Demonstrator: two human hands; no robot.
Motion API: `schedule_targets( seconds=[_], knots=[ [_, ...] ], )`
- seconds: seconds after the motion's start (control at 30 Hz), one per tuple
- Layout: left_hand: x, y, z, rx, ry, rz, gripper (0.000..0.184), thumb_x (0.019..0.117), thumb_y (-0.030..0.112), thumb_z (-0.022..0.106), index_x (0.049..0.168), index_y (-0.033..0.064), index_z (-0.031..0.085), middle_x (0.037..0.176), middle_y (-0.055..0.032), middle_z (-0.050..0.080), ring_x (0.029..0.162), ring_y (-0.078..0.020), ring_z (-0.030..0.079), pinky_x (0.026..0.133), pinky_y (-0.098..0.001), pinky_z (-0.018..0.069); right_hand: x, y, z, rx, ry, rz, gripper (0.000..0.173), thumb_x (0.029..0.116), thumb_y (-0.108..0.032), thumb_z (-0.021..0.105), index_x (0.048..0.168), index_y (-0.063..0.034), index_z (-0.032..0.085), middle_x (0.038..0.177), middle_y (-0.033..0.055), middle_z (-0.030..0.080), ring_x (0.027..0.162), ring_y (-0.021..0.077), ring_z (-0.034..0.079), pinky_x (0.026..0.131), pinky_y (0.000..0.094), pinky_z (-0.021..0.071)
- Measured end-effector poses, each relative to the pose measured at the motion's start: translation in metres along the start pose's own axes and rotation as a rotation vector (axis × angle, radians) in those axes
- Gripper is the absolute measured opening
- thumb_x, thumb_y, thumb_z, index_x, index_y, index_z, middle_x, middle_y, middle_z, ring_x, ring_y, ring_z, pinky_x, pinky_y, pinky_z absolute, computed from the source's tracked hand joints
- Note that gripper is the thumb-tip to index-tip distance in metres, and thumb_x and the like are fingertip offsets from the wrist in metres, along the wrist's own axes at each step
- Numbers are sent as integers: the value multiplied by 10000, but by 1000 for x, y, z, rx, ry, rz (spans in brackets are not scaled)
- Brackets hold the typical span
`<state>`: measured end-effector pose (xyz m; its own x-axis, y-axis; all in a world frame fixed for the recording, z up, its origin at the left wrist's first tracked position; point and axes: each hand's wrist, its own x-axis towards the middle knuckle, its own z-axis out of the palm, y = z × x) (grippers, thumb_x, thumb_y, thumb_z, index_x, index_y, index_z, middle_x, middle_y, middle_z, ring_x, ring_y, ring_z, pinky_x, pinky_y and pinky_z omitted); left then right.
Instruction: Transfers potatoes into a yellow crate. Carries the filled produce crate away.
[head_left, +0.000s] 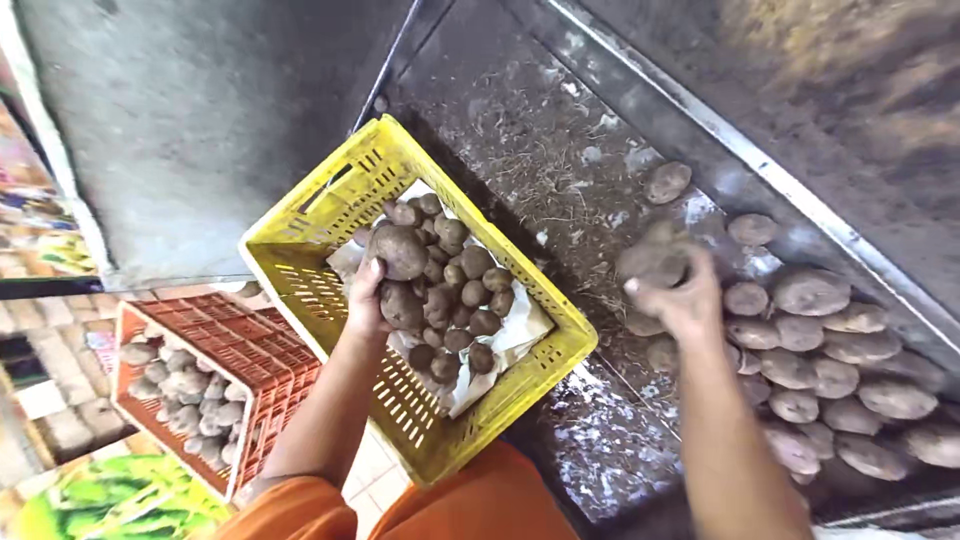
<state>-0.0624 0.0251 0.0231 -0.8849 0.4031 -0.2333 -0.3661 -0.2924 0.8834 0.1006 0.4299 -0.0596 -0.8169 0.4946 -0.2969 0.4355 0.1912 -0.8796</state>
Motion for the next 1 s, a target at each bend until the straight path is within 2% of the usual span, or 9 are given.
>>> schedule_targets(
  seconds=[0.07, 0.17, 0.27, 0.37, 0.53, 0.7, 0.8, 0.87, 1.0],
  knots=[
    [5, -9, 11, -27, 2, 16, 481, 849, 532, 764, 1148, 168, 670, 934, -48, 747, 774, -166, 726, 693, -364, 630, -46, -39, 27, 173, -203, -152, 829, 643, -397, 936, 1324, -45, 621, 1399, 186, 587, 1254, 197, 607, 1029, 378, 551],
    [20, -17, 26, -69, -84, 14, 429, 879, 524, 734, 1121, 171, 700, 933, -53, 747, 781, -170, 724, 702, -365, 624, -51, -70, 54, 90, -580, -316, 651, 785, -436, 875, 1373, -248, 666, 1673, 161, 288, 1458, 245, 448, 1120, 433, 499],
    [30, -17, 35, -90, -164, 18, 441, 901, 514, 714, 1157, 157, 681, 963, -69, 746, 802, -186, 728, 720, -375, 628, 9, -54, 33, -69, -303, -93, 576, 873, -424, 798, 1395, -237, 644, 1555, 87, 493, 1321, 254, 571, 1043, 511, 531],
    [28, -32, 39, -77, -204, -31, 442, 902, 529, 710, 1175, 181, 688, 976, -47, 748, 811, -164, 727, 729, -356, 624, 97, -5, 14, -317, 143, 171, 616, 943, -441, 715, 1491, -231, 530, 1488, 200, 515, 1245, 403, 599, 981, 634, 516],
    [14, -77, 79, -96, -155, -147, 439, 879, 576, 708, 1137, 220, 725, 932, -29, 758, 774, -145, 729, 685, -352, 627, 182, 29, 20, -577, 119, 271, 712, 915, -515, 709, 1530, -235, 484, 1495, 291, 468, 1326, 490, 511, 999, 650, 501],
    [1, -99, 85, -175, -211, -280, 466, 881, 541, 730, 1168, 175, 705, 916, -77, 753, 755, -189, 736, 674, -382, 633, 168, 31, 14, -401, 228, 187, 761, 745, -260, 836, 1438, -189, 528, 1457, 187, 527, 1045, 369, 692, 811, 568, 605],
    [0, -109, 70, -184, -245, -328, 467, 898, 502, 732, 1211, 159, 680, 948, -107, 748, 781, -219, 739, 696, -403, 636, 120, 55, -13, -264, 521, 114, 354, 822, -278, 798, 1125, -115, 713, 1260, 154, 629, 1042, 321, 664, 826, 560, 583],
    [-3, -113, 66, -157, -238, -359, 475, 910, 496, 725, 1248, 170, 655, 981, -93, 750, 810, -202, 743, 722, -388, 640, 99, 81, -30, -379, 683, 131, 281, 908, -385, 728, 1016, -126, 744, 1253, 142, 635, 998, 300, 681, 797, 536, 587],
    [-8, -119, 80, -188, -215, -406, 487, 894, 486, 747, 1234, 150, 650, 935, -124, 744, 742, -228, 736, 666, -404, 637, 97, 88, -47, -669, 429, 326, 566, 876, -289, 729, 1426, -273, 593, 1522, 268, 412, 905, 454, 684, 683, 646, 565]
  ],
)
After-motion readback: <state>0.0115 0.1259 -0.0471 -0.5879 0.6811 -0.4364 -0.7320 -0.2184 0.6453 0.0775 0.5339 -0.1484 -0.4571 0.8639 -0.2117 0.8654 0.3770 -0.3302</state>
